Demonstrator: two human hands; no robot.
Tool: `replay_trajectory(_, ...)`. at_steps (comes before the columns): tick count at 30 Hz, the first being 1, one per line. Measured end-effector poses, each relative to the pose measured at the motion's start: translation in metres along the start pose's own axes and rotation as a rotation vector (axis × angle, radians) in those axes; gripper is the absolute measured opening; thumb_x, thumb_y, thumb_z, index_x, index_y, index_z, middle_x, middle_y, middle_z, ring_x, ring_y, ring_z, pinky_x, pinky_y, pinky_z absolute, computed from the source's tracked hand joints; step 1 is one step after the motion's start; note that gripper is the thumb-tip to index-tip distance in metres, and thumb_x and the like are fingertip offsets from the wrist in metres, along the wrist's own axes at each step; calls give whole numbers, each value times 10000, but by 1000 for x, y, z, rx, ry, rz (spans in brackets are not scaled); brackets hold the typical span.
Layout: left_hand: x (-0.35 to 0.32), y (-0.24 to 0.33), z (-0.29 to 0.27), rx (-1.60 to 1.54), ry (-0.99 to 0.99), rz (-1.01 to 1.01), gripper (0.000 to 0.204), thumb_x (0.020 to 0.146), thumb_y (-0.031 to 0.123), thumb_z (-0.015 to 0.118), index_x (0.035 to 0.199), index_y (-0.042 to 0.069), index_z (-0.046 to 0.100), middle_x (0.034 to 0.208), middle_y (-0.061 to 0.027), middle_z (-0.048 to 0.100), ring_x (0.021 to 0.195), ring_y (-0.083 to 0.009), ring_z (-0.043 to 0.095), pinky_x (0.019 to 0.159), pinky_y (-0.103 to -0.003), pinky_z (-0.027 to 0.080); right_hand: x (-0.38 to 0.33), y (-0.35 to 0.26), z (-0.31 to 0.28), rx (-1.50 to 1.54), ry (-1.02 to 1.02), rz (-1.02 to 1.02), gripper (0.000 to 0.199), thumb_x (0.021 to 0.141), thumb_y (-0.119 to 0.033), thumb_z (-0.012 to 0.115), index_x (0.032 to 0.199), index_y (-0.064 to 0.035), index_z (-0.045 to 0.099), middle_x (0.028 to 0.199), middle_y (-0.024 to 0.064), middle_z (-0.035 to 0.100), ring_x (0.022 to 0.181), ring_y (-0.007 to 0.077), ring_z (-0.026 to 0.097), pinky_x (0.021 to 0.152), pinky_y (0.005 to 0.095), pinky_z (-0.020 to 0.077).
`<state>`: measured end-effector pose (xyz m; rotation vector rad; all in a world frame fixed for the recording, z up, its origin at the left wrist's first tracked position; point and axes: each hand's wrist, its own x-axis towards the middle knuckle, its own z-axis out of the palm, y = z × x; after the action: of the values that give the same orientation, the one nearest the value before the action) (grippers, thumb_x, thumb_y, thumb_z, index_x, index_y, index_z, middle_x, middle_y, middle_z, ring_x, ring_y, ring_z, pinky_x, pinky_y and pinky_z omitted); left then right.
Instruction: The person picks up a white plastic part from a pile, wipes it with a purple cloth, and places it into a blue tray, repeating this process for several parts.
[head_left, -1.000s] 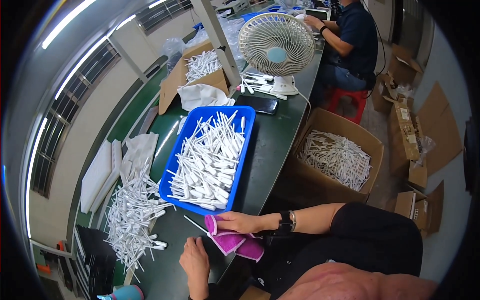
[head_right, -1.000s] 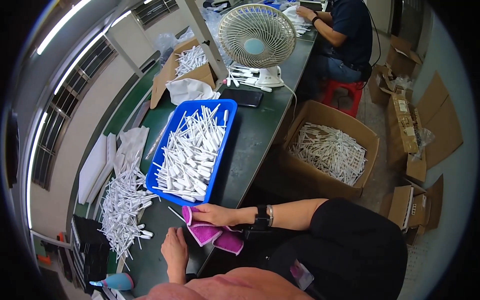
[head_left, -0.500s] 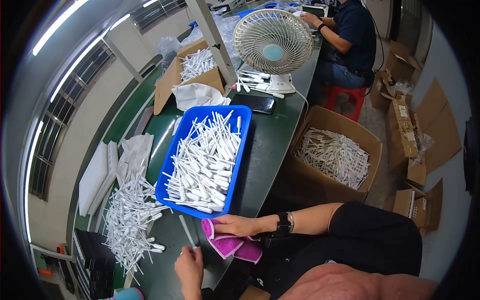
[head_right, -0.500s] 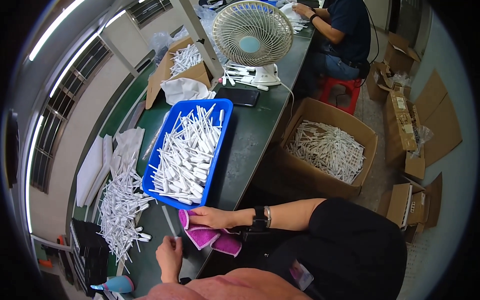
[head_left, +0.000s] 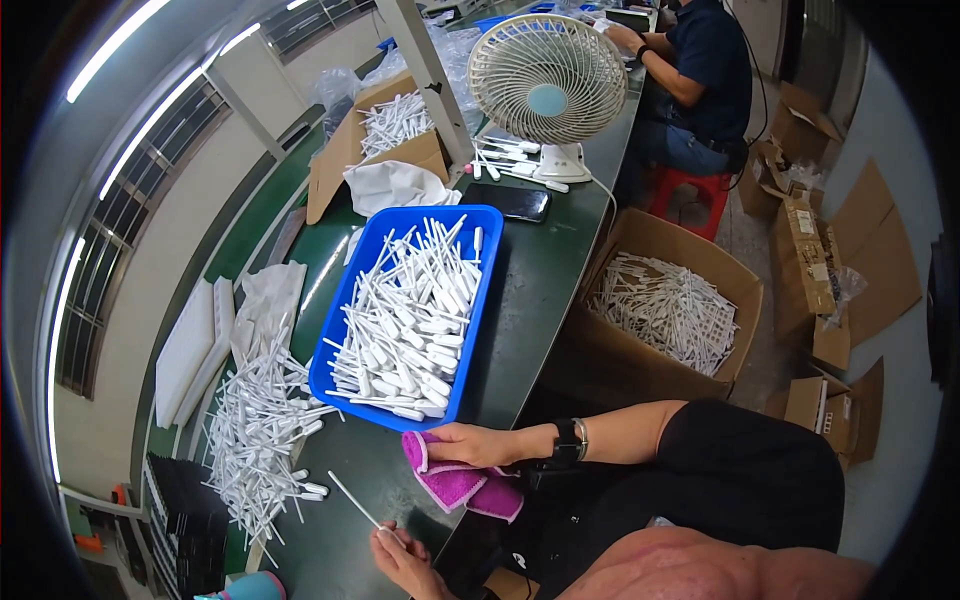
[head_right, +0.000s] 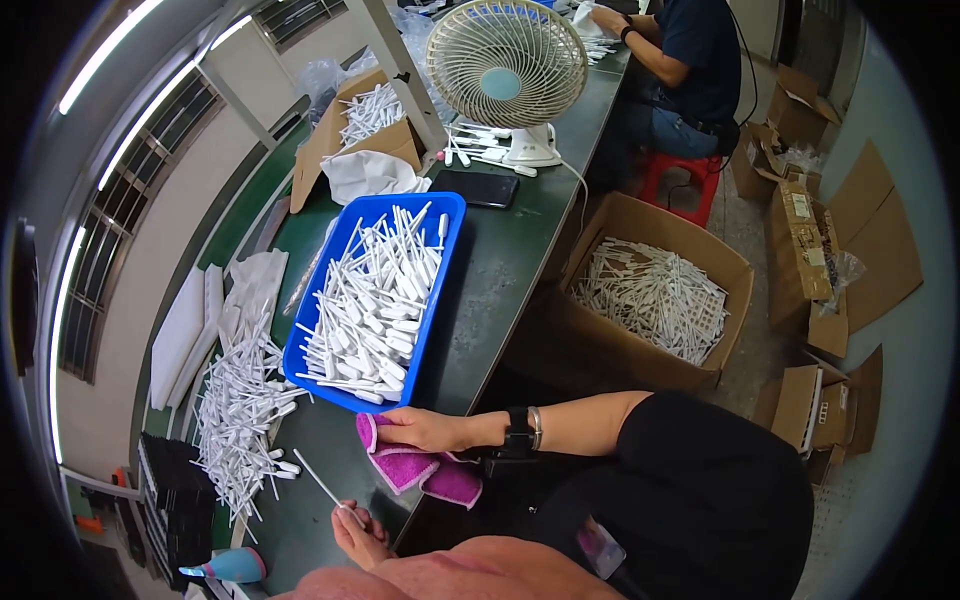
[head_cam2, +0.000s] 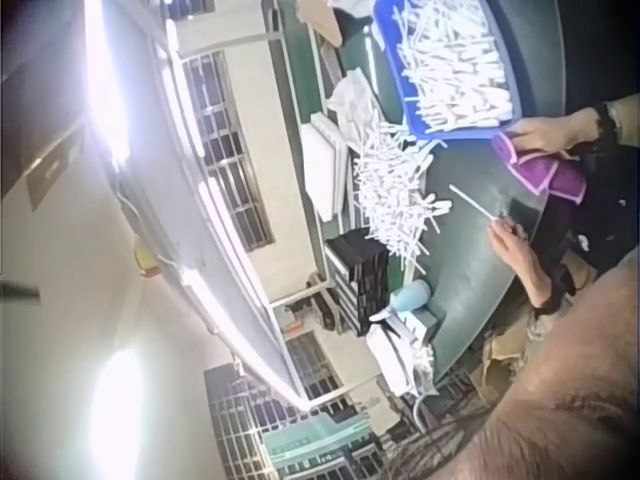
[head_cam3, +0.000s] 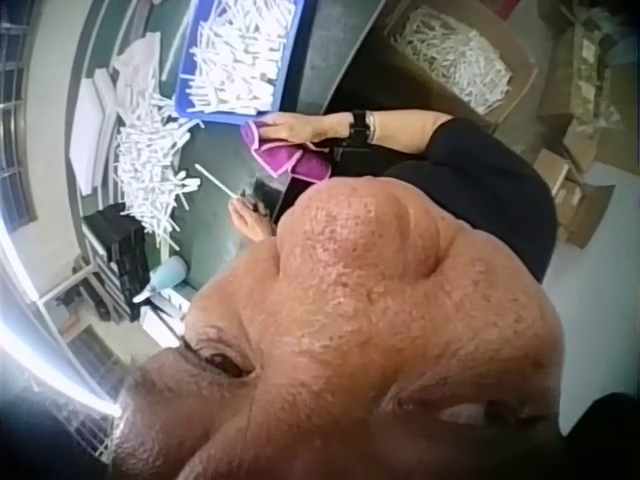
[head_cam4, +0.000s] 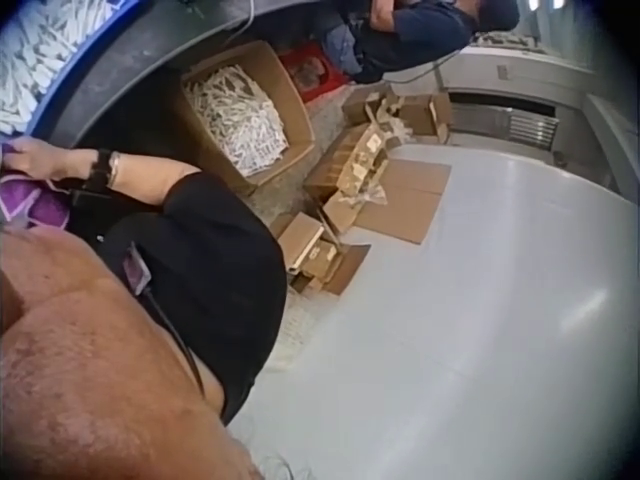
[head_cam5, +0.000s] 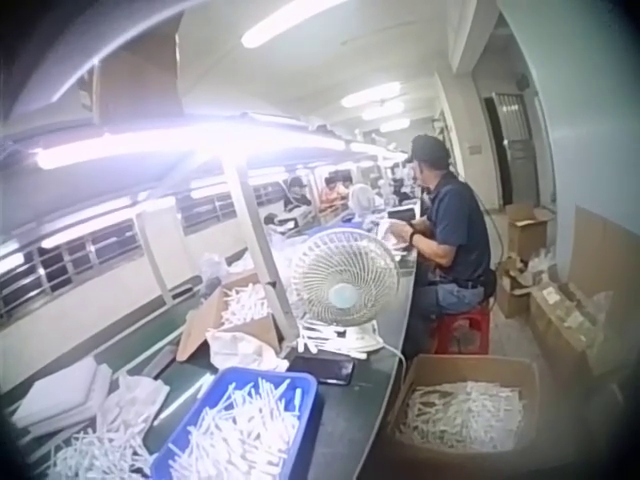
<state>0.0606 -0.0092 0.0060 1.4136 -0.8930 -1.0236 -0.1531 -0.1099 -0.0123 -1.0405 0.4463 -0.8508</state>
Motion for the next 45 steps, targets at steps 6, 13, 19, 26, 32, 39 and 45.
replay_trajectory(6, -9, 11, 0, -45, 92, -158, 242, 925, 324, 535, 936, 82, 551, 682, 8, 559, 449, -69, 429, 413, -206, 322, 1, -11, 16, 107, 55, 5, 244, 969, -231, 481, 1105, -52, 574, 950, -29, 586, 842, 40, 512, 753, 208, 431)
replay_trajectory(13, 5, 26, 17, -323, -44, -174, 258, 978, 250, 438, 1040, 31, 558, 715, 6, 495, 454, -26, 333, 376, -165, 218, -15, -25, 24, 724, 104, 273, 358, 987, -273, 376, 1207, -26, 515, 1128, 80, 612, 1025, 187, 588, 942, 332, 448)
replay_trajectory(19, -12, 15, 20, -385, -105, -209, 258, 991, 256, 404, 1056, 40, 528, 701, 2, 494, 442, -30, 327, 366, -164, 222, 6, -9, 51, 653, 257, 230, 361, 994, -308, 355, 1172, -40, 518, 1027, 49, 631, 898, 176, 610, 800, 322, 499)
replay_trajectory(26, -49, 12, 48, -606, -562, -509, 246, 994, 272, 391, 1012, 69, 528, 614, 24, 455, 437, -23, 318, 373, -151, 211, 56, 8, 6, 928, -475, -56, 280, 996, -286, 382, 1033, -50, 528, 840, -10, 557, 714, 89, 516, 629, 212, 428)
replay_trajectory(32, -32, -10, 49, 336, -68, 179, 196, 954, 161, 437, 885, 9, 539, 630, -74, 527, 432, -189, 438, 430, -312, 341, 22, -2, 71, 361, 220, 25, 247, 995, -254, 406, 1038, -44, 529, 877, -13, 560, 758, 59, 518, 657, 198, 434)
replay_trajectory(39, -30, -9, 48, 531, -62, 298, 133, 898, 67, 461, 867, -45, 527, 691, -184, 560, 555, -323, 535, 546, -410, 416, 14, 11, 69, 195, 86, 19, 267, 996, -261, 420, 1110, -47, 531, 997, 7, 572, 877, 59, 539, 786, 226, 452)
replay_trajectory(45, -33, -11, 50, 380, -102, 178, 135, 915, 77, 462, 867, -32, 525, 691, -144, 561, 636, -244, 549, 579, -356, 416, 12, 15, 61, 222, 71, 43, 272, 994, -272, 426, 1109, -50, 533, 1003, 6, 572, 883, 52, 535, 786, 221, 450)
